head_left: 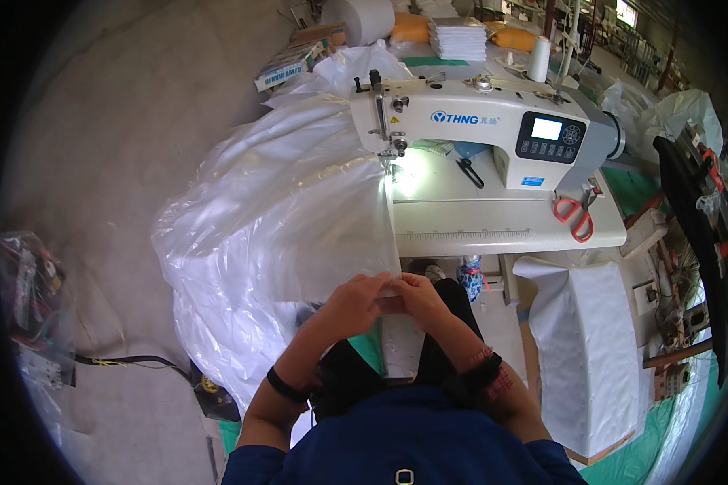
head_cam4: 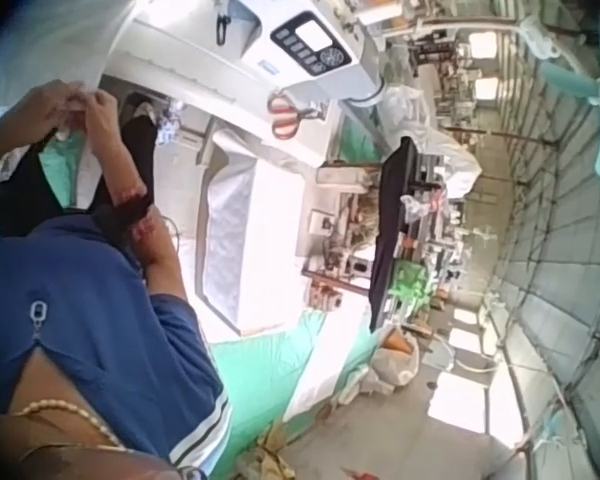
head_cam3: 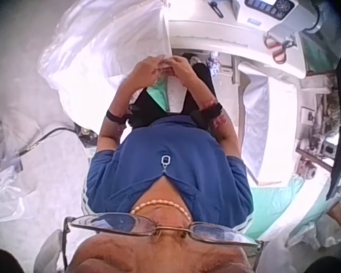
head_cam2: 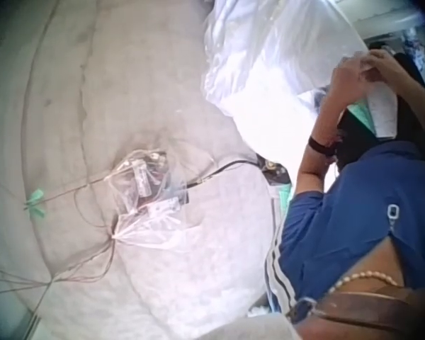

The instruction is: Sew together large white plastic sheets using an industrial sewing machine.

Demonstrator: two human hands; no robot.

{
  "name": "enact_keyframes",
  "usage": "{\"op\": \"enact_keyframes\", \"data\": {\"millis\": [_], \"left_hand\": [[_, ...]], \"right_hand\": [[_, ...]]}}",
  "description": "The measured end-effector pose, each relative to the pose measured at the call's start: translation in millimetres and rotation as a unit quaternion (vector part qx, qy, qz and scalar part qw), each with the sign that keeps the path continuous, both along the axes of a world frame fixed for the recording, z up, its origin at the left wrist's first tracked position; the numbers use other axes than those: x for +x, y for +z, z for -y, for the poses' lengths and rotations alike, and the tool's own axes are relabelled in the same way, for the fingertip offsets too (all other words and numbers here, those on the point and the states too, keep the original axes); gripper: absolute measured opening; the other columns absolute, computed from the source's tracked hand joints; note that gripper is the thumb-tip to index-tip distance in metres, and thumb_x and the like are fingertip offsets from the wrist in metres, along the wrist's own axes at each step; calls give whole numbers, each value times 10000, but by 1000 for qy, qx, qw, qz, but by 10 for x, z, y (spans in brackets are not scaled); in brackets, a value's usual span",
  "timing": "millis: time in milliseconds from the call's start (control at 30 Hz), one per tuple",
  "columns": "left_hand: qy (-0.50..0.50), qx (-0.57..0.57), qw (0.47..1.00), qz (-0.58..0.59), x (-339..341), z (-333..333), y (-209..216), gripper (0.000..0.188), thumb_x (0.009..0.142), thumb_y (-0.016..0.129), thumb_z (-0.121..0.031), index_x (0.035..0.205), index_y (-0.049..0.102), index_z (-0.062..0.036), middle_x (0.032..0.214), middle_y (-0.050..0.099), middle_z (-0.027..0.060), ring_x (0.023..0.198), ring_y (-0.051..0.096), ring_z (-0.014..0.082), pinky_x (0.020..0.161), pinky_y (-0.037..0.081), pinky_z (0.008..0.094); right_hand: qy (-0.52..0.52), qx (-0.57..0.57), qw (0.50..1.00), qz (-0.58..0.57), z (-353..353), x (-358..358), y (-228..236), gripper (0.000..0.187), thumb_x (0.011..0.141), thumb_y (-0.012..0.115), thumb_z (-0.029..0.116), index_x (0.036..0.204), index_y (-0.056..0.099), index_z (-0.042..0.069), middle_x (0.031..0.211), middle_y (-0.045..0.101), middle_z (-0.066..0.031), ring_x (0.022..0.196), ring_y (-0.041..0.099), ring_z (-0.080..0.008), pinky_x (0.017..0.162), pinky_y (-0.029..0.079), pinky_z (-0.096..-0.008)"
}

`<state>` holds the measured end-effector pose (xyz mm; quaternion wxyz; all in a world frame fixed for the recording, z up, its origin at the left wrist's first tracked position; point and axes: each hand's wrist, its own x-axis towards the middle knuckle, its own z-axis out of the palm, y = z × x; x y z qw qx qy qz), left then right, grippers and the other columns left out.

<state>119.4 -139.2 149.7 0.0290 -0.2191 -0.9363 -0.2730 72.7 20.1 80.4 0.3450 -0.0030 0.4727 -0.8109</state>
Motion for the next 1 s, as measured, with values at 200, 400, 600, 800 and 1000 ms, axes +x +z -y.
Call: {"op": "enact_keyframes", "data": {"millis": [200, 400, 600, 800, 1000], "left_hand": [[33, 252, 941, 224, -12, 182, 132, 543, 763, 574, -85, 1279, 422, -13, 1158, 568, 174, 1074, 548, 329, 888, 453, 388], [-63, -44, 990, -119, -22, 90, -14, 465, 737, 634, -58, 1192, 536, -45, 1150, 588, 91, 1085, 547, 254, 952, 413, 385], [-136, -35, 966, -216, -92, 13, -232, 215, 724, 626, -55, 938, 632, -74, 1033, 621, 70, 991, 582, 243, 893, 450, 383], [150, 118, 982, 9, -305, -113, -352, 123, 766, 635, -138, 849, 628, -47, 834, 613, 112, 769, 601, 262, 669, 483, 363], [137, 155, 975, 78, -458, -104, -409, 209, 761, 659, -209, 836, 619, -18, 751, 587, 121, 696, 578, 277, 638, 459, 351]], "right_hand": [[-1, -39, 999, 21, -81, -26, 9, 257, 904, 506, 143, 1085, 544, -36, 1015, 611, -143, 848, 648, -254, 768, 549, -363], [0, -82, 996, 39, -100, -62, -71, 281, 896, 506, 127, 1103, 526, -63, 998, 608, -151, 864, 645, -264, 770, 549, -366], [5, -16, 1000, -4, -143, -104, -63, 263, 891, 528, 149, 1073, 555, -38, 959, 623, -123, 835, 652, -216, 749, 550, -324], [2, 17, 999, -51, -113, -44, -42, 247, 911, 507, 174, 1051, 561, -23, 945, 630, -99, 824, 650, -184, 736, 545, -290], [10, -4, 997, -78, -142, -30, 26, 292, 914, 518, 219, 1086, 552, -15, 1001, 615, -91, 864, 645, -193, 762, 537, -297]]}}
